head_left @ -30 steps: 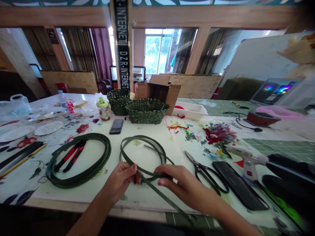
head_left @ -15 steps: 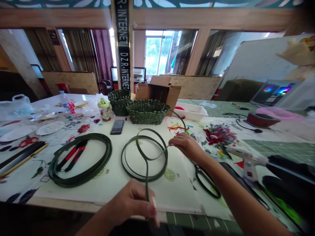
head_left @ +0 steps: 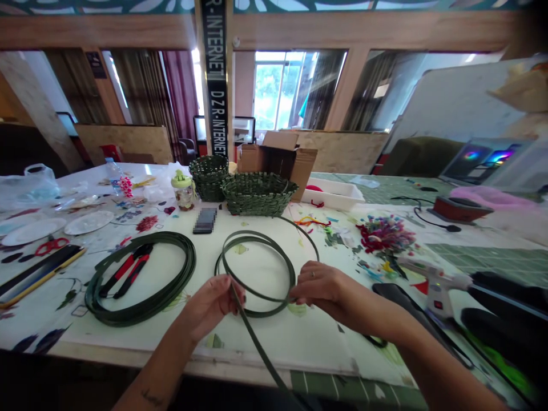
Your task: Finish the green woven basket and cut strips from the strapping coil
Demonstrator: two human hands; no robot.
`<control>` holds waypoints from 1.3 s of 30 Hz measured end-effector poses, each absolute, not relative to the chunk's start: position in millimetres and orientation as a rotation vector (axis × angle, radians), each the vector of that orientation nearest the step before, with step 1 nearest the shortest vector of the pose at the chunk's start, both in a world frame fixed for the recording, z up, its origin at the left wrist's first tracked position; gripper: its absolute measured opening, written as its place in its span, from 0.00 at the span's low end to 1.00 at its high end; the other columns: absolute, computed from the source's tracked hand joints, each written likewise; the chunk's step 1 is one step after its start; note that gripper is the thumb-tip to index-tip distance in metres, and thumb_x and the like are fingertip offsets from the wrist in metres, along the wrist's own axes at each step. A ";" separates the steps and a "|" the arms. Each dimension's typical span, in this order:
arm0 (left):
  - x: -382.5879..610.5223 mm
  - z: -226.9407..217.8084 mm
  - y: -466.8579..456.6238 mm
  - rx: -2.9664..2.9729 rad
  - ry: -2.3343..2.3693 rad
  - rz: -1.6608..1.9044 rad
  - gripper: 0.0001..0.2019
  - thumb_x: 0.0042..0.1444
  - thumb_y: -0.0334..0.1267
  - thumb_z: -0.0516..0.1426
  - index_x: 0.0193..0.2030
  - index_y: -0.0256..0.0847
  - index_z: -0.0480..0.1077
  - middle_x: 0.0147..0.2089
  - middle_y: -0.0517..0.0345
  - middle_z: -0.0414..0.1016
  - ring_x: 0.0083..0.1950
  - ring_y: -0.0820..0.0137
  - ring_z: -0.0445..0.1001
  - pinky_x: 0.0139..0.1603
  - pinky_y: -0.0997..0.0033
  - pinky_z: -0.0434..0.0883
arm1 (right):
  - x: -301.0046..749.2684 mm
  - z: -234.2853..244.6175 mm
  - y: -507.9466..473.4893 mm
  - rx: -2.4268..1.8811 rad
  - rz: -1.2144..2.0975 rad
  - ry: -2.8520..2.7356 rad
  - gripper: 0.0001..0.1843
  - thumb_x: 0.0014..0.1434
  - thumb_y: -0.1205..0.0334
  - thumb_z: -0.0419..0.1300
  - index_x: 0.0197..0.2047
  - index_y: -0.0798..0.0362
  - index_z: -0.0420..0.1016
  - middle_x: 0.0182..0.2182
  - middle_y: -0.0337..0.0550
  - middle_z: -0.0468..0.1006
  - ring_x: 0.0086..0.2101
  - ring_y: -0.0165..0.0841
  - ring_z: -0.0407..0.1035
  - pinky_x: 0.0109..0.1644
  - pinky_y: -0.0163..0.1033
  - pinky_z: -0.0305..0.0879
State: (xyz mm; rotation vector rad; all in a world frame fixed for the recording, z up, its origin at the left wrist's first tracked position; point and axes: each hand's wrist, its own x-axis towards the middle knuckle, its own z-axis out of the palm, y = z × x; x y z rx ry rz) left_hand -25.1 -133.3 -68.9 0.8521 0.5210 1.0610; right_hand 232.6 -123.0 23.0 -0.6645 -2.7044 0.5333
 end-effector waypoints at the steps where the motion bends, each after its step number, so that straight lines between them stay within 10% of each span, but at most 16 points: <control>1: -27.7 -67.9 -133.3 0.841 0.524 1.108 0.13 0.51 0.45 0.60 0.28 0.34 0.75 0.28 0.53 0.73 0.27 0.74 0.69 0.29 0.77 0.64 | 232.4 29.3 -126.8 -0.669 0.547 -2.730 0.16 0.66 0.66 0.46 0.39 0.54 0.75 0.29 0.46 0.75 0.34 0.32 0.65 0.41 0.38 0.57; 16: -12.6 -55.8 -153.1 1.051 0.576 1.033 0.15 0.49 0.44 0.62 0.23 0.33 0.75 0.20 0.56 0.69 0.23 0.76 0.66 0.25 0.78 0.61 | 180.7 11.9 -177.2 -1.106 0.956 -2.469 0.10 0.65 0.58 0.48 0.42 0.51 0.68 0.30 0.38 0.74 0.28 0.27 0.66 0.30 0.29 0.56; 29: -15.3 -42.3 -178.0 1.072 0.504 0.863 0.15 0.47 0.45 0.62 0.21 0.35 0.75 0.18 0.53 0.70 0.19 0.74 0.64 0.21 0.74 0.57 | 239.7 -48.0 -63.3 -1.026 0.059 -2.370 0.15 0.65 0.60 0.46 0.36 0.54 0.71 0.29 0.46 0.74 0.31 0.33 0.67 0.35 0.35 0.60; 39: -23.4 -71.6 -132.0 0.920 0.651 0.957 0.11 0.47 0.41 0.63 0.29 0.33 0.73 0.27 0.54 0.73 0.27 0.75 0.69 0.28 0.78 0.62 | 218.2 -25.1 -106.7 -0.659 0.316 -2.593 0.15 0.66 0.64 0.44 0.36 0.55 0.70 0.29 0.46 0.72 0.34 0.32 0.63 0.40 0.38 0.58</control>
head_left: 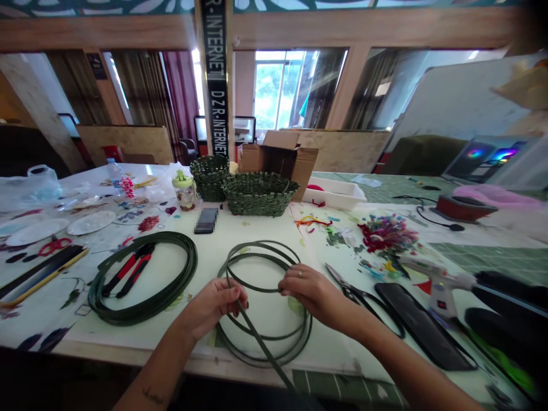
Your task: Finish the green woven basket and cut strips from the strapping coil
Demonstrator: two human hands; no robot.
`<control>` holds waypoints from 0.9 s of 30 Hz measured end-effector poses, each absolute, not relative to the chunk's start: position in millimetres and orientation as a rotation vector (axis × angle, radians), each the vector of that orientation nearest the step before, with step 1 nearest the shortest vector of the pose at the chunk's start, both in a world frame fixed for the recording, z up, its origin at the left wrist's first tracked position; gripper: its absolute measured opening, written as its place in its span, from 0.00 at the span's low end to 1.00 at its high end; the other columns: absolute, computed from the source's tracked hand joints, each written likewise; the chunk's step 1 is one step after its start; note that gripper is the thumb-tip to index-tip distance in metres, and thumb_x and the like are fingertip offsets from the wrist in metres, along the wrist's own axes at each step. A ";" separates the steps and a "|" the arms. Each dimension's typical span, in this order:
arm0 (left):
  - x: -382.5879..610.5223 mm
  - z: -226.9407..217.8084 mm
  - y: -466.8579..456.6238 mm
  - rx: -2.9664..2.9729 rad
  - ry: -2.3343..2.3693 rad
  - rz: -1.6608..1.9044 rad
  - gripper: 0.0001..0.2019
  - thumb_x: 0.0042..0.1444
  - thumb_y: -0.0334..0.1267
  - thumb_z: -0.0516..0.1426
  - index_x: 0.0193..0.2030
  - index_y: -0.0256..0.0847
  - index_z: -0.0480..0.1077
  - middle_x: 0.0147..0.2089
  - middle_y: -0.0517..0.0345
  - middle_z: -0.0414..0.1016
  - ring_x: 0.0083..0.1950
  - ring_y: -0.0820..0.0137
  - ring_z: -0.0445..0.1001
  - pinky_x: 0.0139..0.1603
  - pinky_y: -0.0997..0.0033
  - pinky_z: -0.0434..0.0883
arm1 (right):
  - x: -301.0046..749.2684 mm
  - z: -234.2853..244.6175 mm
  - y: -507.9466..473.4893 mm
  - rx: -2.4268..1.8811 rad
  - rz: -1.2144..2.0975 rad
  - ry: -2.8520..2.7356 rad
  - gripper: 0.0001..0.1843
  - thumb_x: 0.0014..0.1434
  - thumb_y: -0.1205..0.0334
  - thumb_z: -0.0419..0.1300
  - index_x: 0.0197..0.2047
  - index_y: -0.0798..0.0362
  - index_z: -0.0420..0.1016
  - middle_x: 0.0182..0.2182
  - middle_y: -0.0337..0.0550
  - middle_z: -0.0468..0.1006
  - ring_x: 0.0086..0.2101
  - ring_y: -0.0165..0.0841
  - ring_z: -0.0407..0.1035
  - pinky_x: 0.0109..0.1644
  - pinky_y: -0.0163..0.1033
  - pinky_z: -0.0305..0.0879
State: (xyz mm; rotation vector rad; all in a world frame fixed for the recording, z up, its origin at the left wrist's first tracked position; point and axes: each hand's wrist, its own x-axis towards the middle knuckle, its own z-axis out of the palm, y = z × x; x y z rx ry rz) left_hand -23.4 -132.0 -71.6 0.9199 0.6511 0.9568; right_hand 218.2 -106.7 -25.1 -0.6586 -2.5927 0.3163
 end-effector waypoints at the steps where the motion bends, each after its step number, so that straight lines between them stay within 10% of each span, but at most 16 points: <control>1: -27.1 -72.2 -129.8 0.867 0.645 1.005 0.11 0.49 0.42 0.62 0.28 0.33 0.73 0.27 0.54 0.73 0.27 0.76 0.68 0.29 0.78 0.63 | 219.3 -24.0 -111.7 -0.649 0.379 -2.581 0.15 0.67 0.64 0.43 0.36 0.56 0.70 0.29 0.46 0.71 0.33 0.32 0.63 0.40 0.37 0.59; 17: -4.7 -73.9 -136.7 0.866 0.637 1.085 0.14 0.48 0.44 0.63 0.24 0.32 0.71 0.23 0.56 0.68 0.26 0.75 0.63 0.28 0.75 0.60 | 185.0 -21.2 -161.7 -1.064 0.840 -2.424 0.11 0.66 0.57 0.46 0.42 0.52 0.67 0.25 0.37 0.71 0.25 0.27 0.62 0.28 0.30 0.54; 27: -12.0 -47.6 -163.5 0.905 0.339 1.131 0.17 0.52 0.42 0.58 0.16 0.36 0.70 0.16 0.58 0.60 0.22 0.74 0.60 0.24 0.73 0.54 | 230.5 -67.4 -70.5 -1.161 0.036 -2.373 0.11 0.62 0.68 0.48 0.37 0.54 0.71 0.32 0.46 0.77 0.33 0.34 0.70 0.36 0.35 0.61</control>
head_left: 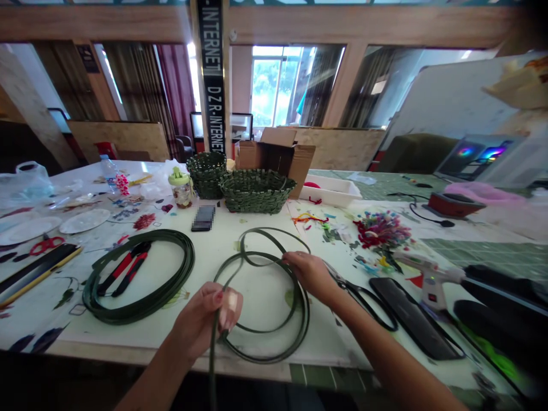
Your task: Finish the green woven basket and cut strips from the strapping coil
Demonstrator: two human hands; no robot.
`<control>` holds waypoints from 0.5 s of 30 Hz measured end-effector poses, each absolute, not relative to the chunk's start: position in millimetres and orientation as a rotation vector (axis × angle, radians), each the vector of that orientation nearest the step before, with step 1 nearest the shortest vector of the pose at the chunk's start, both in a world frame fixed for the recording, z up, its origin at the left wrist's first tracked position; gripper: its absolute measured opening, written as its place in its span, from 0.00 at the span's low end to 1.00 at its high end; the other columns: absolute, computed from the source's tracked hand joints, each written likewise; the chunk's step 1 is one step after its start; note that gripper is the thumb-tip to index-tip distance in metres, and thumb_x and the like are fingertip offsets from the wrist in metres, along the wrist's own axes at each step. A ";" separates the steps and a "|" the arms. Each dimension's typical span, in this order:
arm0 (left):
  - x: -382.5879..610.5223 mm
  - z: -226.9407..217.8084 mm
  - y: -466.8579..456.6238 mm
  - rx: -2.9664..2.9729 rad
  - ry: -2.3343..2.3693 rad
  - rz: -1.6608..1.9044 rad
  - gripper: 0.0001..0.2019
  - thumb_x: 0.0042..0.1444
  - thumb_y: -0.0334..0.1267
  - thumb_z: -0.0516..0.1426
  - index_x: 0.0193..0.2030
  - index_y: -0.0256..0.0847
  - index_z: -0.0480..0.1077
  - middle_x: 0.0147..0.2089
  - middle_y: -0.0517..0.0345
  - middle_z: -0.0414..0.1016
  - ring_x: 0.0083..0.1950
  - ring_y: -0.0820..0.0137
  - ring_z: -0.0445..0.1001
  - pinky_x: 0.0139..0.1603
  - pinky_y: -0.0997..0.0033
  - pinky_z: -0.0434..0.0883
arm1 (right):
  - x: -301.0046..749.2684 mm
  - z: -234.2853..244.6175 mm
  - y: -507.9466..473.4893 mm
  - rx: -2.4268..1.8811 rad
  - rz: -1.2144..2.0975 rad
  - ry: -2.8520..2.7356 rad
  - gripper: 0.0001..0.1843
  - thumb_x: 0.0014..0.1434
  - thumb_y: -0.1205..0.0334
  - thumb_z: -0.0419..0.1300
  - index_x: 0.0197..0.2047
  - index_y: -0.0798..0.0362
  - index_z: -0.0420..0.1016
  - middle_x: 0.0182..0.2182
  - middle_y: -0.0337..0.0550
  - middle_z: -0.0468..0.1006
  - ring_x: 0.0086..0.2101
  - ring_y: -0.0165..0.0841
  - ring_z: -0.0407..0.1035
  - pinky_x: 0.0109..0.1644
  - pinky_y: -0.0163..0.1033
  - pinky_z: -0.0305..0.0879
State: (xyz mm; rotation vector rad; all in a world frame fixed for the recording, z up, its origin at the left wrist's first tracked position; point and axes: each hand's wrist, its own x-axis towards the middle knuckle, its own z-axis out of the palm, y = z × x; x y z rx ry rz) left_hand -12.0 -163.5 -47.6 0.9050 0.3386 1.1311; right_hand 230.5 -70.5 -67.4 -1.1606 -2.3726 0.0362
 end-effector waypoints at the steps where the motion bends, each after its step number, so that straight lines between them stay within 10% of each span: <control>1: -11.1 -47.0 -165.8 0.919 0.337 1.079 0.16 0.51 0.41 0.58 0.16 0.36 0.71 0.15 0.58 0.61 0.22 0.74 0.60 0.24 0.72 0.53 | 239.2 -68.7 -61.7 -1.183 0.018 -2.362 0.11 0.62 0.67 0.48 0.37 0.54 0.71 0.32 0.47 0.77 0.33 0.34 0.70 0.36 0.36 0.62; 15: -30.8 -81.9 -119.4 0.901 0.571 0.894 0.14 0.44 0.44 0.65 0.30 0.34 0.70 0.28 0.56 0.71 0.28 0.75 0.67 0.30 0.76 0.63 | 217.2 -51.2 -115.9 -0.773 0.404 -2.560 0.13 0.64 0.70 0.44 0.38 0.56 0.70 0.31 0.47 0.73 0.34 0.33 0.64 0.38 0.38 0.59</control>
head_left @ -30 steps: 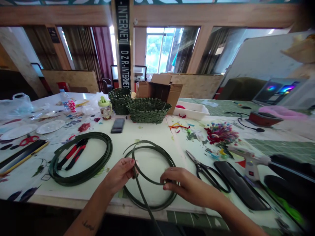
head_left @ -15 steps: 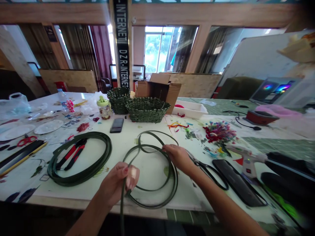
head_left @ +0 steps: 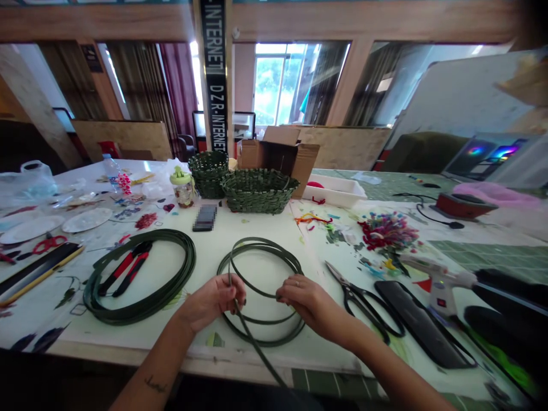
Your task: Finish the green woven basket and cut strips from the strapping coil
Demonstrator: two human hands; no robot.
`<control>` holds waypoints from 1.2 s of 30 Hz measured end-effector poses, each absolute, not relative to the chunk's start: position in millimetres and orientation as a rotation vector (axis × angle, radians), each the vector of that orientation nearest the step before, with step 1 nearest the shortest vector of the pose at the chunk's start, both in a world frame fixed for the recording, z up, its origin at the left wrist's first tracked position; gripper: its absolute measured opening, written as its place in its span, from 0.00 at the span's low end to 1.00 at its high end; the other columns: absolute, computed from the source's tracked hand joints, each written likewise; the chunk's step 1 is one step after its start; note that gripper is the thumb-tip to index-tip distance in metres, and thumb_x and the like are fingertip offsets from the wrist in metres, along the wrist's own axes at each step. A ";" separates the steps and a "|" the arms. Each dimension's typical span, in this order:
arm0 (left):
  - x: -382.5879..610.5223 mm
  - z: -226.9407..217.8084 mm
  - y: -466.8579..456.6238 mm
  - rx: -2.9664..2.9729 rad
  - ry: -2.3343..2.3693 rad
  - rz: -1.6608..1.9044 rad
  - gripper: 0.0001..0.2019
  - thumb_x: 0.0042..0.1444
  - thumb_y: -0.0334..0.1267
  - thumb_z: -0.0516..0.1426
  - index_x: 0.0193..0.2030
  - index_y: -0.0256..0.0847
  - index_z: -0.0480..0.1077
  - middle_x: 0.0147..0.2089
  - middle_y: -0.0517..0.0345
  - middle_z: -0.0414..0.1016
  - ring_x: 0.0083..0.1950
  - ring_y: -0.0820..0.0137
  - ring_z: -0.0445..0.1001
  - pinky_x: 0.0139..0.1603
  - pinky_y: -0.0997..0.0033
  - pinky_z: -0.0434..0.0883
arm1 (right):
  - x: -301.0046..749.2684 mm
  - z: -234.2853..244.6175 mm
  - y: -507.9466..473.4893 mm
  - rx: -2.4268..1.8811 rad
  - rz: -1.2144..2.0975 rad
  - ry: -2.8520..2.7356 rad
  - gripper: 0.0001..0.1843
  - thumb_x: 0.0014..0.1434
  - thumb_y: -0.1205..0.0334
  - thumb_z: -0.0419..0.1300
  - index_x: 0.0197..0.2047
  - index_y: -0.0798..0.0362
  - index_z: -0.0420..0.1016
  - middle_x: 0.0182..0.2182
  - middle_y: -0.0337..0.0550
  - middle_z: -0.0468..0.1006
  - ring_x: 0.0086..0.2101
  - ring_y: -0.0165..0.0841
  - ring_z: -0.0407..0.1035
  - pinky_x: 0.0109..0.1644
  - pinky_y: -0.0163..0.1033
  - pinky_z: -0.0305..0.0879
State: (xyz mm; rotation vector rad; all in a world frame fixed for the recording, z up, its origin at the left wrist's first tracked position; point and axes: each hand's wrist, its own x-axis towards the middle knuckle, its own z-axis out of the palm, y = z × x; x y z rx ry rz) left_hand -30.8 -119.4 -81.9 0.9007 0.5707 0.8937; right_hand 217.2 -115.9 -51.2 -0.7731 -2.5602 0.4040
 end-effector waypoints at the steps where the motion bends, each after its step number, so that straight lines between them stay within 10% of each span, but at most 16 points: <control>1: -33.0 -82.0 -118.5 0.854 0.566 0.935 0.15 0.47 0.46 0.63 0.29 0.34 0.70 0.27 0.56 0.70 0.27 0.75 0.67 0.30 0.76 0.63 | 217.2 -46.5 -120.5 -0.762 0.461 -2.569 0.14 0.64 0.71 0.44 0.38 0.56 0.70 0.31 0.46 0.73 0.34 0.33 0.64 0.39 0.37 0.59; 16: -10.8 -74.3 -132.1 0.854 0.622 0.998 0.14 0.53 0.42 0.59 0.25 0.32 0.70 0.21 0.58 0.67 0.23 0.77 0.64 0.26 0.76 0.60 | 174.3 -22.6 -176.5 -1.111 0.966 -2.386 0.09 0.64 0.57 0.50 0.39 0.52 0.66 0.29 0.37 0.72 0.28 0.27 0.64 0.30 0.29 0.55; 26: -15.3 -40.3 -159.7 0.708 0.383 1.185 0.18 0.59 0.34 0.50 0.18 0.36 0.64 0.18 0.61 0.58 0.22 0.76 0.56 0.25 0.74 0.54 | 218.4 -74.8 -90.5 -1.194 0.110 -2.339 0.11 0.62 0.67 0.47 0.37 0.51 0.71 0.26 0.43 0.76 0.26 0.33 0.68 0.29 0.34 0.55; 36: -1.0 -59.6 -152.3 0.872 0.498 0.999 0.16 0.57 0.37 0.53 0.19 0.34 0.66 0.21 0.57 0.63 0.24 0.76 0.59 0.25 0.73 0.53 | 242.2 -62.0 -63.5 -1.042 0.181 -2.413 0.13 0.64 0.63 0.46 0.36 0.53 0.71 0.32 0.46 0.75 0.35 0.35 0.67 0.41 0.39 0.61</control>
